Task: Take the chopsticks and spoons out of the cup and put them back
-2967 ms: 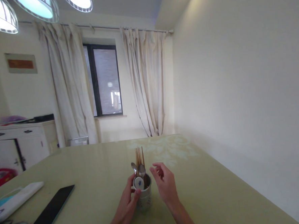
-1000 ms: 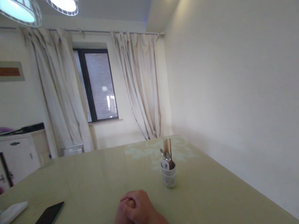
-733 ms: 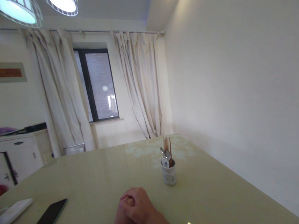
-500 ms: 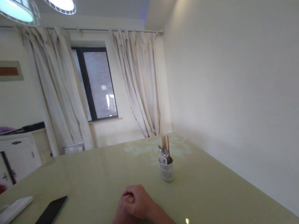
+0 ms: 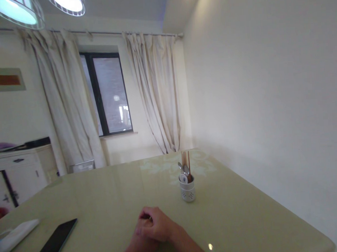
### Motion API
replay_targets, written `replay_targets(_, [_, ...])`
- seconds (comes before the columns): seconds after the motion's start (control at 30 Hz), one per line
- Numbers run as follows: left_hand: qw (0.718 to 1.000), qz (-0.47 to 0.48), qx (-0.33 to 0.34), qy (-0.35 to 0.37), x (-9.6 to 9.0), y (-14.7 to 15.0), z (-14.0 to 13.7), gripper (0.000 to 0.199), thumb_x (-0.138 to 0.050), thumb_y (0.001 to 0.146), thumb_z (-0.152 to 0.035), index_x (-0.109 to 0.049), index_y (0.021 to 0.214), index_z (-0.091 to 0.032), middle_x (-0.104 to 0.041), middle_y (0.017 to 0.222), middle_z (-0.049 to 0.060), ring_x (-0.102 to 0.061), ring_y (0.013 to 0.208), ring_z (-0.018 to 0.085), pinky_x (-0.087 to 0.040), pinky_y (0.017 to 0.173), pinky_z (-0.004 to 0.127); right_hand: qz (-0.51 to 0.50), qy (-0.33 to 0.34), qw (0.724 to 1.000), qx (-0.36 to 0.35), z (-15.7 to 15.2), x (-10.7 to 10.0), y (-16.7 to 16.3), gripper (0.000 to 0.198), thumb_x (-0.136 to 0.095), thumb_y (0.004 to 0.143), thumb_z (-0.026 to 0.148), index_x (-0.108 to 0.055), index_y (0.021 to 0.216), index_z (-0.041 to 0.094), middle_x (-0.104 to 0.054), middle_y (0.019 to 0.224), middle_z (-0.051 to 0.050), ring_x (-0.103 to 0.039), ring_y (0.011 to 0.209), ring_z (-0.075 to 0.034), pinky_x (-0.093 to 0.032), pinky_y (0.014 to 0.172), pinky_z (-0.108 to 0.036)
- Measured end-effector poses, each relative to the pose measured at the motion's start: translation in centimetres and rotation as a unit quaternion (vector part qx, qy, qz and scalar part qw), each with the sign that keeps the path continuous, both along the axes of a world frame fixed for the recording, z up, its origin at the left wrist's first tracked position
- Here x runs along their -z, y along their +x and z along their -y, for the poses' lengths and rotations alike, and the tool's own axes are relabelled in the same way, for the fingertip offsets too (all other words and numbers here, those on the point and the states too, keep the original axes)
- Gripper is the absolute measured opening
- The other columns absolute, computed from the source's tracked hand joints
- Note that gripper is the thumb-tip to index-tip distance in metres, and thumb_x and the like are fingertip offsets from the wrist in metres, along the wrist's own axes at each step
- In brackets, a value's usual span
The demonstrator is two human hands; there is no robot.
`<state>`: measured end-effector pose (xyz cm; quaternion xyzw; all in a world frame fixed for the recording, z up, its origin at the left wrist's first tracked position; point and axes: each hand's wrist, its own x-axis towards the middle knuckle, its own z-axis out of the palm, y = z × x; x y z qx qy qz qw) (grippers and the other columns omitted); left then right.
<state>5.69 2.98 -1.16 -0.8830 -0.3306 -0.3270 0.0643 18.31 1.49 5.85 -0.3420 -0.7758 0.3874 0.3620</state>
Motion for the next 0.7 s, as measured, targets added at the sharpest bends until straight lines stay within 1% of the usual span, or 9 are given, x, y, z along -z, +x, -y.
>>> replay_targets(0.13, [0.999,-0.037,-0.026,0.03,0.2,0.4,-0.1,0.026,-0.06,0.07,-0.011,-0.077,0.085,-0.022,-0.081,0.079,0.006,-0.074,0.072,0.021,-0.06,0.069,0.026,-0.015,-0.016,1.0,-0.015,0.0,-0.1,0.1,0.044,-0.079,0.069,0.051,-0.073,0.098,0.018,-0.065,0.086,0.001,-0.054,0.082,-0.018,-0.041,0.074,-0.027])
replay_targets(0.2, [0.998,-0.041,-0.032,0.032,0.3,0.6,-0.1,0.025,-0.059,0.068,-0.01,-0.077,0.08,-0.022,-0.081,0.075,0.007,-0.074,0.069,0.022,-0.059,0.065,0.027,-0.018,-0.015,1.0,-0.015,0.1,-0.2,0.1,0.043,-0.079,0.069,0.05,-0.073,0.097,0.018,-0.065,0.086,0.001,-0.054,0.082,-0.018,-0.042,0.074,-0.027])
replay_targets(0.3, [0.998,-0.041,-0.036,0.024,0.4,0.6,-0.1,0.025,-0.059,0.068,-0.009,-0.077,0.078,-0.023,-0.08,0.073,0.007,-0.074,0.066,0.023,-0.059,0.065,0.029,-0.017,-0.01,1.0,-0.014,0.3,-0.3,0.1,0.043,-0.078,0.07,0.051,-0.072,0.098,0.019,-0.064,0.086,0.001,-0.055,0.082,-0.018,-0.042,0.075,-0.027])
replay_targets(0.43, [0.999,-0.019,-0.027,0.009,0.4,0.3,0.0,0.023,-0.062,0.067,-0.012,-0.078,0.079,-0.023,-0.079,0.073,0.007,-0.074,0.067,0.023,-0.059,0.065,0.028,-0.016,0.001,1.0,-0.013,0.4,-0.4,0.1,0.045,-0.077,0.071,0.054,-0.072,0.099,0.019,-0.064,0.085,0.002,-0.054,0.081,-0.018,-0.041,0.073,-0.027])
replay_targets(0.57, [1.0,0.009,-0.005,-0.008,-0.3,0.0,0.5,0.024,-0.061,0.069,-0.011,-0.079,0.081,-0.022,-0.08,0.075,0.008,-0.074,0.069,0.022,-0.059,0.068,0.028,-0.017,0.004,1.0,-0.015,0.4,-0.2,0.2,0.049,-0.078,0.069,0.056,-0.071,0.099,0.018,-0.064,0.083,0.002,-0.053,0.078,-0.017,-0.042,0.072,-0.027])
replay_targets(0.7, [1.0,0.003,0.012,0.004,-0.6,0.1,0.7,0.029,-0.061,0.067,-0.011,-0.079,0.086,-0.023,-0.08,0.079,0.007,-0.075,0.072,0.023,-0.061,0.069,0.03,-0.013,0.004,1.0,-0.014,0.4,-0.2,0.3,0.049,-0.076,0.07,0.058,-0.071,0.097,0.018,-0.063,0.082,0.002,-0.053,0.078,-0.017,-0.041,0.072,-0.027])
